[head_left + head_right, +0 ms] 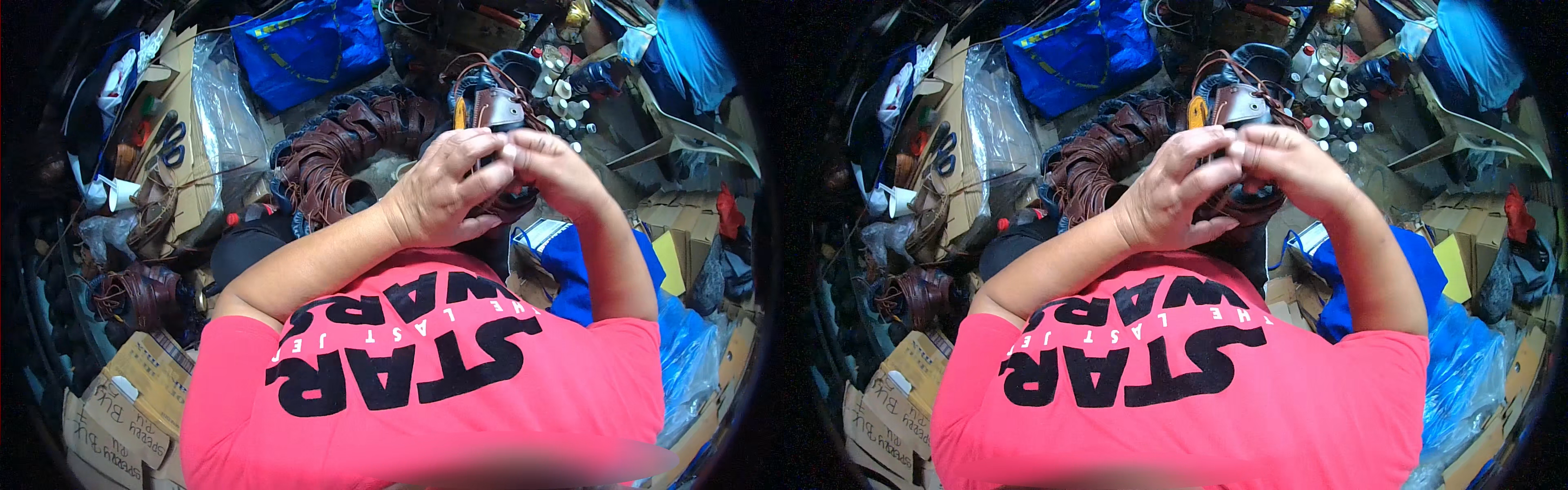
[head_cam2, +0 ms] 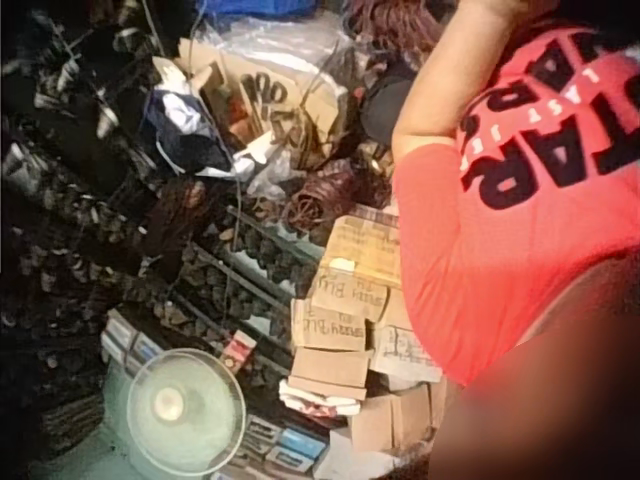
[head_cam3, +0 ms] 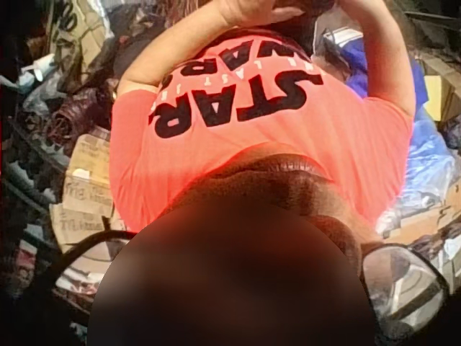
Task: The recorder is lacing and tying various pairs of leather shoes in a workshop environment.
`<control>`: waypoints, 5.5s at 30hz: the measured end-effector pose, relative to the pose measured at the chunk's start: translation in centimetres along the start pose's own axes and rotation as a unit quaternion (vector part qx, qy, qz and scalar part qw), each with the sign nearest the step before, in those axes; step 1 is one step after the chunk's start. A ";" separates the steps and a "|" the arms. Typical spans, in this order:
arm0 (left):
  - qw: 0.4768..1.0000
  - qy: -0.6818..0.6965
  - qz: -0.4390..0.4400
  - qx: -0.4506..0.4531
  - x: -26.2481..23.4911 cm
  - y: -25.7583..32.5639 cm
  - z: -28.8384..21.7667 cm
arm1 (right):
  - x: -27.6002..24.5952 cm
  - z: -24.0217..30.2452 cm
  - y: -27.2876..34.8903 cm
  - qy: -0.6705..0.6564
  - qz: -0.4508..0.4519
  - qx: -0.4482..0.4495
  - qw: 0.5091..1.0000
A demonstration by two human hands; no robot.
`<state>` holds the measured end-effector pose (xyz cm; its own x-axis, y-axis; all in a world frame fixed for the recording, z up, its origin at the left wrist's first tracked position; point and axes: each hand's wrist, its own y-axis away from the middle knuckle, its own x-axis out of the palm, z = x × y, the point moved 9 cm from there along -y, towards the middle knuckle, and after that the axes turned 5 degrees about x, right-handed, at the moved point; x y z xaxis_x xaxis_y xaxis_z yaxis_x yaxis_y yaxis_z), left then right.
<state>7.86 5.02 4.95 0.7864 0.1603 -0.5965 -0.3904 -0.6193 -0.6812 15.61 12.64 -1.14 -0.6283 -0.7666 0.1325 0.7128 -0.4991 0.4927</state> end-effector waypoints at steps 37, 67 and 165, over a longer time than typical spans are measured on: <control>0.937 -0.052 0.321 -0.128 4.6 2.6 -1.0 | -1.0 5.8 3.4 0.383 -0.199 -0.319 0.844; 0.915 -0.019 0.379 -0.135 5.0 1.9 -1.3 | -11.8 -4.4 8.5 0.318 -0.189 0.212 0.904; 0.892 0.170 0.204 -0.365 0.5 1.2 14.0 | -7.9 1.8 8.0 0.407 -0.277 -0.166 0.854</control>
<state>1.07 15.06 -2.09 0.7985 -0.3579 -0.4841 -0.3586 -0.9286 0.0951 25.74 15.44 3.36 -0.5695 -0.3346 -0.7508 0.5107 -0.8598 -0.0042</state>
